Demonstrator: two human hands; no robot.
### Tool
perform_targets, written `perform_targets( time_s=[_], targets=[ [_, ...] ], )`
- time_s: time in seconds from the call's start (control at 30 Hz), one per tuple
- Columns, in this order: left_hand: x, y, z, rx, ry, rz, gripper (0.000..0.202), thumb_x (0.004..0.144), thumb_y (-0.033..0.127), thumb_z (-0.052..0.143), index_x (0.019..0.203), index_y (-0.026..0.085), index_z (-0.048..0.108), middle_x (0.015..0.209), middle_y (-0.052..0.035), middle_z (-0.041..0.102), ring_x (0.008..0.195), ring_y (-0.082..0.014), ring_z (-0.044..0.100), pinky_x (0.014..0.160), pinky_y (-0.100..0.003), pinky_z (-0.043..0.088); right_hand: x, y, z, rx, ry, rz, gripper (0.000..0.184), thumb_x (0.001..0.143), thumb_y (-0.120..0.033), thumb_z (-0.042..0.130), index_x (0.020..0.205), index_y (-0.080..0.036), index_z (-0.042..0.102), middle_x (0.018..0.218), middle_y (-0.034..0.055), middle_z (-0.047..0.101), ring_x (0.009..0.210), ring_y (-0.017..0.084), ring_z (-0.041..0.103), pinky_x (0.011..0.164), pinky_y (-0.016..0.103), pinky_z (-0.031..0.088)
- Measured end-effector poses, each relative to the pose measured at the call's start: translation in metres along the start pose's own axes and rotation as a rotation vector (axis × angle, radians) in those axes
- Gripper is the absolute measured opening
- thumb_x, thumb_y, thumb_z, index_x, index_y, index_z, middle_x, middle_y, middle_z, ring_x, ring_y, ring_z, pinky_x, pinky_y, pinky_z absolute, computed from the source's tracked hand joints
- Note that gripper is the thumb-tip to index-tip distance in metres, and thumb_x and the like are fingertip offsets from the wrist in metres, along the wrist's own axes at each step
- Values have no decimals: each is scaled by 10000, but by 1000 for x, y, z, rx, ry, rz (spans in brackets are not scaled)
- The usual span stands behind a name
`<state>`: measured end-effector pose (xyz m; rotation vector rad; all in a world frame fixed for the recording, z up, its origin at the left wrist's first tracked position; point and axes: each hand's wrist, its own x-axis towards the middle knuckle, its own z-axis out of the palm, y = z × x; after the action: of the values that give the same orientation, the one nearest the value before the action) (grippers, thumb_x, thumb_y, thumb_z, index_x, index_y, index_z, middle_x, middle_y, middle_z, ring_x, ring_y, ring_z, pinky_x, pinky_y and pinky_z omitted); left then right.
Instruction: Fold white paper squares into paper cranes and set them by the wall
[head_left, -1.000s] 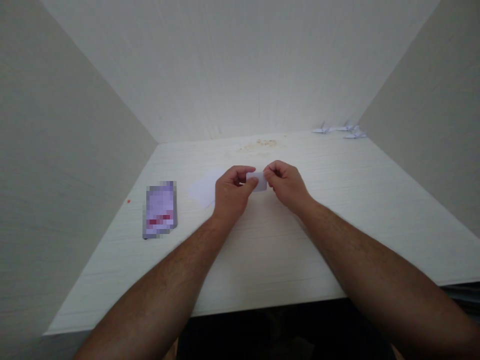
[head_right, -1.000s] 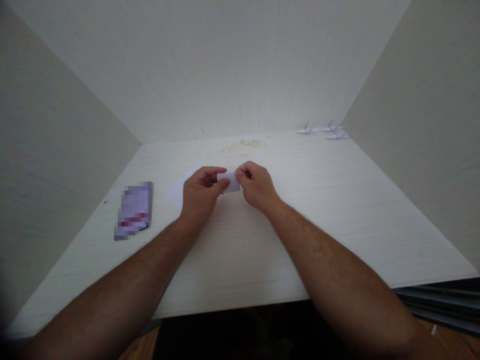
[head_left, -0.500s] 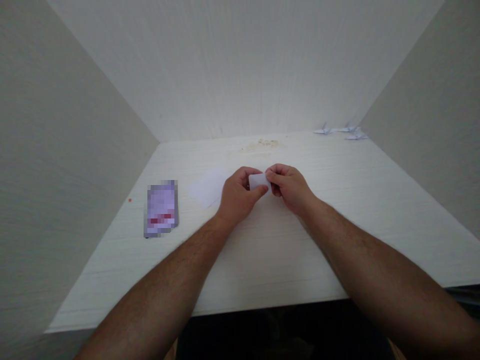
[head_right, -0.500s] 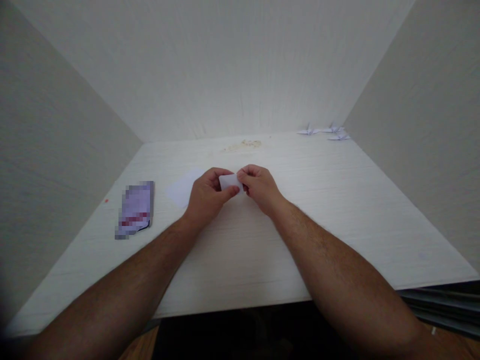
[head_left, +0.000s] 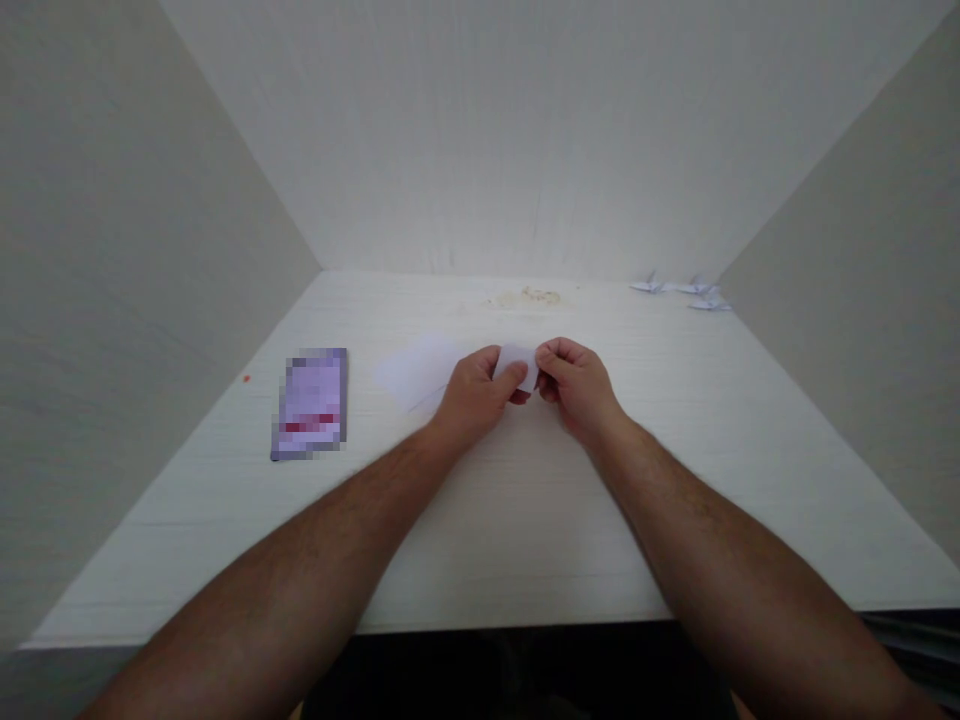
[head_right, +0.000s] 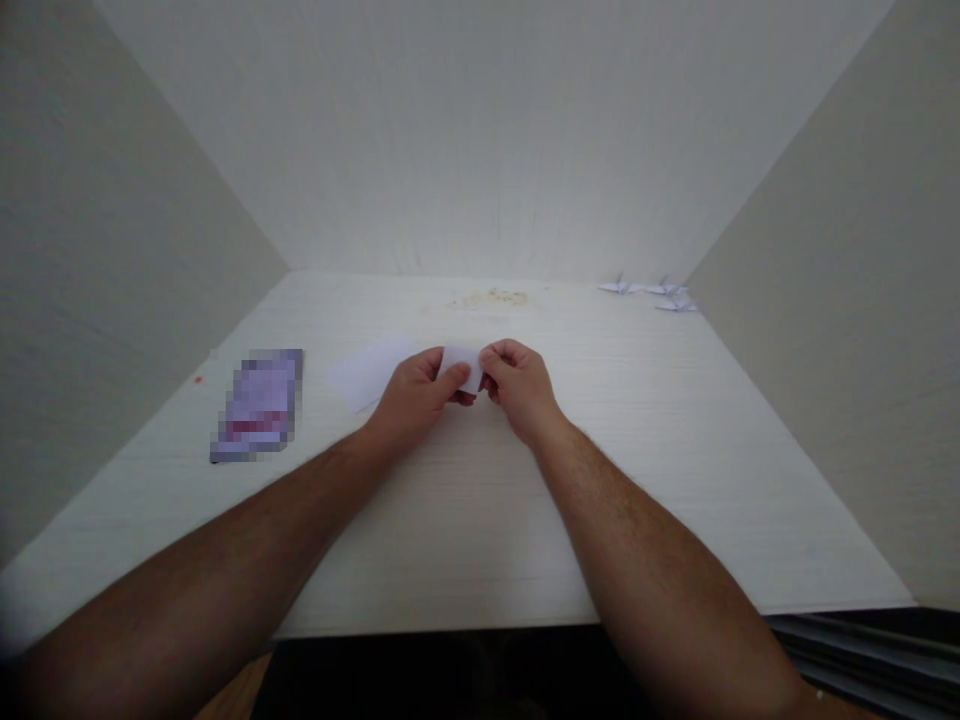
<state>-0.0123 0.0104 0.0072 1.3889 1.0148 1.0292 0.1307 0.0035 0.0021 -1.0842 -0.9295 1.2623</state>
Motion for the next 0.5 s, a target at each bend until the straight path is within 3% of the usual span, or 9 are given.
perform_targets(
  time_s=[0.13, 0.3, 0.5],
  targets=[
    [0, 5, 0, 0, 75, -53, 197, 817, 325, 682, 816, 134, 635, 653, -38, 690, 537, -133, 644, 539, -253, 536, -1, 2, -1, -41, -1, -19, 214, 710, -343, 703, 644, -204, 553, 509, -55, 542, 425, 64, 428, 398, 205, 289],
    [0, 8, -1, -24, 26, -60, 221, 671, 174, 785, 843, 136, 650, 678, -33, 721, 588, -133, 667, 590, -240, 538, 0, 2, -3, -44, 52, -47, 215, 716, -358, 696, 653, -205, 560, 517, -55, 536, 434, 64, 424, 399, 201, 280],
    [0, 9, -1, -6, 9, -83, 150, 667, 188, 767, 776, 130, 681, 636, -19, 691, 575, -122, 631, 572, -233, 492, 0, -1, -3, -11, 52, -36, 218, 695, -348, 714, 653, -205, 556, 509, -53, 536, 436, 64, 423, 403, 194, 261]
  ],
)
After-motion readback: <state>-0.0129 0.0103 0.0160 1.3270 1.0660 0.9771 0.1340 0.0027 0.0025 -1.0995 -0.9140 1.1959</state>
